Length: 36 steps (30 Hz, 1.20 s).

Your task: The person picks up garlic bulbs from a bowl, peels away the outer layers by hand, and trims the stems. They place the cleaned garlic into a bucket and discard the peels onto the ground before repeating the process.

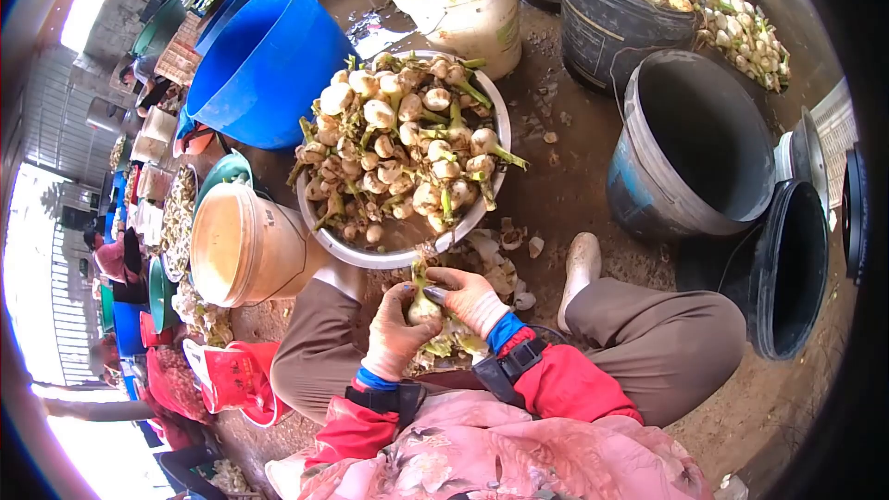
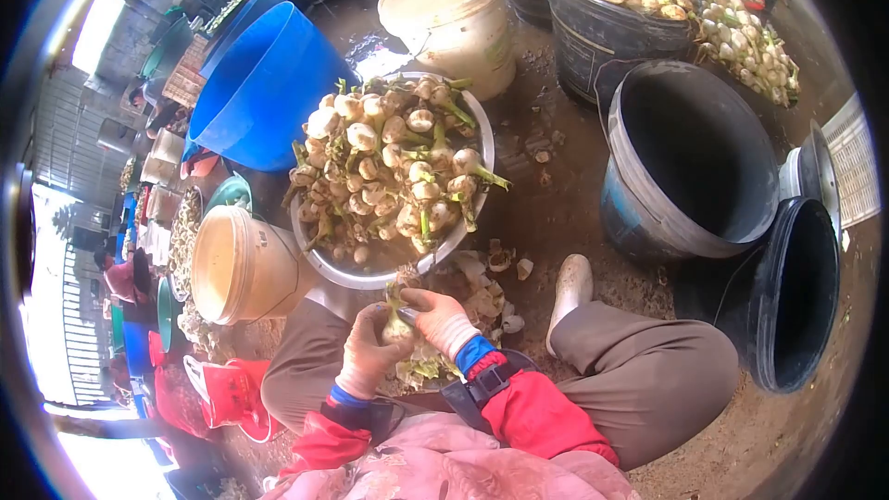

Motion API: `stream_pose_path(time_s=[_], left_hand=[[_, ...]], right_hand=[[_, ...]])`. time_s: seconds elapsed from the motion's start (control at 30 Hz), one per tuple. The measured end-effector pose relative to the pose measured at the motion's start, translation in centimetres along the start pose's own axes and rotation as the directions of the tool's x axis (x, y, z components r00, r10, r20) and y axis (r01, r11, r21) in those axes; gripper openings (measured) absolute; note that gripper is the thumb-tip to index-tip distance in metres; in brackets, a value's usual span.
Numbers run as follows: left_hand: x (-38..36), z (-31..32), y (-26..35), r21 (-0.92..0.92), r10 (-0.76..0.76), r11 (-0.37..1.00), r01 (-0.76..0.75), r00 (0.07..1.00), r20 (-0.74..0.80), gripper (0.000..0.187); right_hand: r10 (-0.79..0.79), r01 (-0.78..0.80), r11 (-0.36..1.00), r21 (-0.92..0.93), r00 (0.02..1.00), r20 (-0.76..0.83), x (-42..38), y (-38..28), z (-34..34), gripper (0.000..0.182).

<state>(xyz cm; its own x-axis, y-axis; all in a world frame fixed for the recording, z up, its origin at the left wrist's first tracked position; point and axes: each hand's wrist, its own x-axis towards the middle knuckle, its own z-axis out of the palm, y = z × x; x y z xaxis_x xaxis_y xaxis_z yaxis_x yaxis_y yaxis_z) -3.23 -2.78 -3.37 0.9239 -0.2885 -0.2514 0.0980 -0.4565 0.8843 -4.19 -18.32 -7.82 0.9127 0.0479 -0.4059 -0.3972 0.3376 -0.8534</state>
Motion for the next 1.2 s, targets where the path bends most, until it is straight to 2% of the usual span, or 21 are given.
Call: stream_pose_path(time_s=[0.07, 0.1, 0.17, 0.23, 0.3, 0.33, 0.37, 0.43, 0.5, 0.6, 0.7, 0.73, 0.8, 0.83, 0.87, 0.9, 0.97, 1.07, 1.1, 1.17, 1.2], left_hand=[[-0.8, 0.7, 2.3, 0.355, 0.071, 0.934, -0.043, 0.995, -0.067, 0.066], [-0.8, 1.0, 2.4, 0.356, 0.073, 0.934, -0.044, 0.995, -0.068, 0.066], [-0.9, 1.4, 2.4, 0.723, 0.32, 0.654, -0.223, 0.948, 0.003, 0.066], [-0.9, 1.6, 2.0, 0.749, 0.363, 0.609, -0.262, 0.931, 0.031, 0.065], [-0.6, 1.6, 0.3, 0.202, 0.239, 0.955, -0.219, 0.967, -0.082, 0.062], [-0.8, 1.6, 2.1, -0.314, -0.056, 0.948, 0.041, 0.998, -0.038, 0.061], [-0.7, 1.0, 3.0, -0.505, -0.113, 0.856, 0.113, 0.993, 0.029, 0.059], [-0.7, -0.1, 2.3, -0.931, -0.216, 0.253, 0.265, 0.953, 0.213, 0.05], [-0.4, -0.6, 0.4, -0.963, -0.155, 0.017, 0.267, 0.953, 0.262, 0.046], [-0.1, -0.6, 0.3, -0.972, -0.233, 0.086, 0.22, 0.953, 0.195, 0.044], [-0.1, -0.8, -0.3, -0.946, -0.029, -0.053, 0.319, 0.947, 0.321, 0.046], [-0.1, -0.6, -0.3, -0.937, -0.15, 0.125, 0.325, 0.94, 0.306, 0.048], [-0.8, -0.8, 2.8, -0.798, -0.192, 0.461, 0.388, 0.922, 0.337, 0.061], [-0.8, -0.5, 2.8, -0.796, -0.191, 0.462, 0.391, 0.92, 0.341, 0.061], [-0.9, -0.1, 2.7, -0.242, -0.047, 0.969, 0.046, 0.999, 0.001, 0.069], [-1.0, 0.3, 2.6, 0.536, 0.305, 0.823, -0.189, 0.943, -0.134, 0.078], [-1.0, 0.7, 4.1, 0.614, 0.274, 0.777, -0.141, 0.953, -0.128, 0.092], [-0.3, 1.1, 3.0, -0.15, 0.051, 0.985, -0.084, 0.975, -0.215, 0.079], [-0.4, 0.9, 2.5, -0.149, 0.051, 0.985, -0.084, 0.976, -0.213, 0.079], [-0.5, 0.7, 4.2, -0.838, -0.207, 0.502, 0.216, 0.97, 0.126, 0.061], [0.0, -0.5, 3.2, -0.82, -0.27, 0.374, 0.433, 0.897, 0.35, 0.059]], right_hand=[[-0.06, 0.057, 0.991, -0.123, 0.998, -0.024, -0.1, 0.1, 0.4, 0.041], [-0.121, 0.108, 0.964, -0.245, 0.992, -0.039, -0.2, 0.1, 0.6, 0.039], [-0.105, 0.065, 0.938, -0.339, 0.989, -0.1, -1.0, -0.9, 1.3, 0.037], [-0.097, 0.018, 0.904, -0.427, 0.982, -0.164, -1.3, -1.1, 1.4, 0.036], [-0.175, 0.111, 0.929, -0.354, 0.972, -0.155, -1.2, -0.5, 1.0, 0.034], [-0.161, 0.131, 0.962, -0.24, 0.98, -0.113, -1.4, -0.9, 0.7, 0.038], [-0.166, 0.136, 0.962, -0.238, 0.98, -0.11, -1.6, -1.0, 0.2, 0.038], [-0.357, 0.357, 0.933, 0.041, 0.934, -0.004, -1.6, -1.2, -0.4, 0.045], [-0.248, 0.216, 0.901, 0.375, 0.968, 0.037, -2.2, -1.6, 0.3, 0.046], [-0.252, 0.213, 0.891, 0.401, 0.967, 0.047, -2.0, -1.5, 0.5, 0.041], [-0.3, 0.221, 0.772, 0.596, 0.953, 0.035, -2.1, -1.3, 0.8, 0.04], [-0.214, 0.161, 0.836, 0.525, 0.976, 0.041, -1.6, -0.2, 1.0, 0.041], [-0.015, 0.003, 0.851, 0.526, 1.0, 0.019, -2.0, -1.1, 1.3, 0.041], [-0.015, 0.005, 0.85, 0.527, 1.0, 0.014, -1.9, -1.1, 1.3, 0.041], [0.023, 0.003, 0.851, 0.524, 0.999, -0.044, -1.7, -0.9, 1.4, 0.045], [0.062, -0.001, 0.854, 0.52, 0.993, -0.099, -1.6, -0.6, 1.3, 0.049], [0.06, -0.005, 0.892, 0.453, 0.992, -0.108, -1.4, -0.5, 1.0, 0.041], [0.008, 0.034, 0.85, 0.526, 0.997, -0.078, -2.1, -2.0, 0.7, 0.046], [0.008, 0.035, 0.849, 0.527, 0.997, -0.079, -2.1, -2.0, 0.6, 0.046], [-0.04, 0.033, 0.856, 0.515, 0.999, 0.003, -1.9, -1.5, 0.3, 0.049], [-0.074, 0.046, 0.833, 0.552, 0.997, 0.029, -1.8, -1.1, 0.1, 0.05]])
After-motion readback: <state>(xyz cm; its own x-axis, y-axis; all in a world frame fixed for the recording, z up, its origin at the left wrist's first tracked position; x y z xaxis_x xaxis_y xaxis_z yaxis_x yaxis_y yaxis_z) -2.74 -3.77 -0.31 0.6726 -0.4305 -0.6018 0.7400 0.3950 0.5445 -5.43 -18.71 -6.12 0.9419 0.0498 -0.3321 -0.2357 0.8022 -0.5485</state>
